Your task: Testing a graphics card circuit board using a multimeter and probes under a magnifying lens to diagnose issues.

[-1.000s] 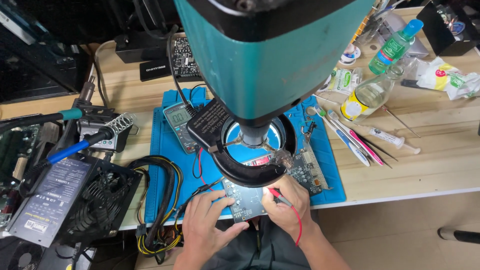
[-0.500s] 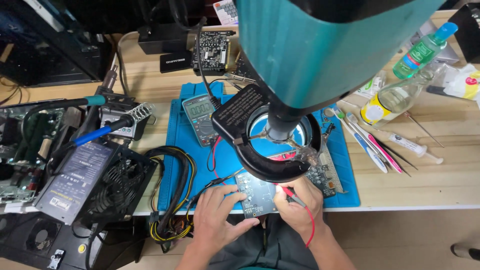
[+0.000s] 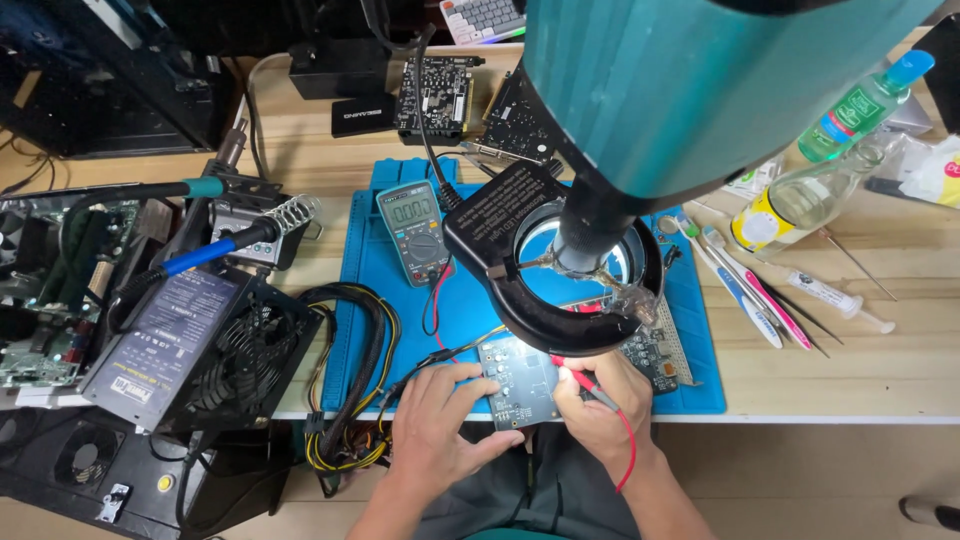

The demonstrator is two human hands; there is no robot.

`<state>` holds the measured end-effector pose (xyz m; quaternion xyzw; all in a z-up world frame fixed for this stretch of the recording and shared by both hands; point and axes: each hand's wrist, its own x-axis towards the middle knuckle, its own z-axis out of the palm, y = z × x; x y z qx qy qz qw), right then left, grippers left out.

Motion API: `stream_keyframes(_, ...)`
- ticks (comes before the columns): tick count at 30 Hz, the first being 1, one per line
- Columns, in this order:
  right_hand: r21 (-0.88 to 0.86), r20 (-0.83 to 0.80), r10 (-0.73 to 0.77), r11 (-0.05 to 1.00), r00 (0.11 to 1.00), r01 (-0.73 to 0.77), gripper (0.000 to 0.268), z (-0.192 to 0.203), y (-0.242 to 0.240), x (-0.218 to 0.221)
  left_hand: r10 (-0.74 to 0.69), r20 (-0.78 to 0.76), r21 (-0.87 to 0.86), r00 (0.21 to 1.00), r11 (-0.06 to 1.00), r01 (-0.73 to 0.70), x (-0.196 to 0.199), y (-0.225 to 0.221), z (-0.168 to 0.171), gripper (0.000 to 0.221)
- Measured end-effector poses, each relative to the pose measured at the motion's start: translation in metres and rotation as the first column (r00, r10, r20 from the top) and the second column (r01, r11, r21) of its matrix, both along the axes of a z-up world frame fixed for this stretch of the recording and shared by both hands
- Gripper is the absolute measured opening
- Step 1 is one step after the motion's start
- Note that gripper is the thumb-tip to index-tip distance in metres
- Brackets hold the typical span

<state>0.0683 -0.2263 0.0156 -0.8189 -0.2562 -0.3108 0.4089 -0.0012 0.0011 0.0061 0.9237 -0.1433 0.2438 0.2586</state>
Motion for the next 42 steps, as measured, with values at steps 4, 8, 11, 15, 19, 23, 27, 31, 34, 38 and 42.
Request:
stream_keyframes(4, -0.001, -0.009, 0.004, 1.000, 1.000, -0.004, 0.017, -0.001, 0.000, -0.001, -0.018, -0.058, 0.003, 0.998, 1.000, 0.018, -0.001, 0.002, -0.002, 0.063)
stream_keyframes(8, 0.043, -0.080, 0.036, 0.999, 0.996, -0.033, 0.014, 0.009, -0.004, -0.005, -0.014, -0.042, 0.011, 0.999, 1.000, 0.015, -0.001, 0.002, 0.002, 0.061)
stream_keyframes(11, 0.174, -0.082, 0.104, 0.981, 0.991, -0.089, 0.010, 0.017, -0.021, -0.011, -0.022, -0.040, -0.011, 0.999, 1.000, 0.022, -0.001, 0.003, 0.008, 0.061)
stream_keyframes(15, 0.022, 0.097, -0.218, 0.976, 0.971, 0.217, 0.034, 0.015, -0.064, -0.009, -0.062, -0.058, -0.034, 0.996, 0.998, 0.060, -0.005, 0.007, 0.011, 0.063)
stream_keyframes(19, 0.145, 0.022, -0.171, 0.975, 0.985, 0.166, 0.051, 0.002, -0.094, 0.011, -0.070, -0.044, -0.036, 0.997, 0.997, 0.068, -0.007, 0.009, 0.008, 0.064)
stream_keyframes(23, 0.292, -0.202, -0.076, 0.947, 0.976, 0.134, 0.069, -0.015, -0.101, 0.015, -0.079, -0.027, -0.066, 0.996, 0.995, 0.077, -0.009, 0.011, -0.003, 0.062)
stream_keyframes(27, 0.094, -0.218, -0.217, 0.966, 0.951, 0.242, 0.034, -0.022, -0.106, 0.022, -0.068, 0.053, -0.153, 0.996, 0.985, 0.076, -0.006, 0.012, -0.017, 0.060)
stream_keyframes(31, 0.090, -0.301, -0.291, 0.940, 0.908, 0.330, 0.028, -0.018, -0.099, 0.015, -0.076, 0.053, -0.174, 0.996, 0.981, 0.084, -0.005, 0.012, -0.019, 0.059)
stream_keyframes(34, 0.110, -0.281, -0.311, 0.929, 0.908, 0.353, 0.024, -0.031, -0.106, 0.017, -0.067, 0.055, -0.200, 0.996, 0.977, 0.076, -0.002, 0.009, -0.016, 0.056)
stream_keyframes(38, 0.103, -0.238, -0.338, 0.923, 0.911, 0.370, 0.021, -0.030, -0.104, 0.012, -0.097, 0.024, -0.261, 0.995, 0.960, 0.100, -0.003, 0.006, -0.012, 0.058)
stream_keyframes(42, 0.146, -0.197, -0.396, 0.893, 0.897, 0.426, 0.019, -0.036, -0.107, 0.014, -0.107, 0.030, -0.286, 0.994, 0.952, 0.111, -0.003, -0.003, -0.011, 0.062)
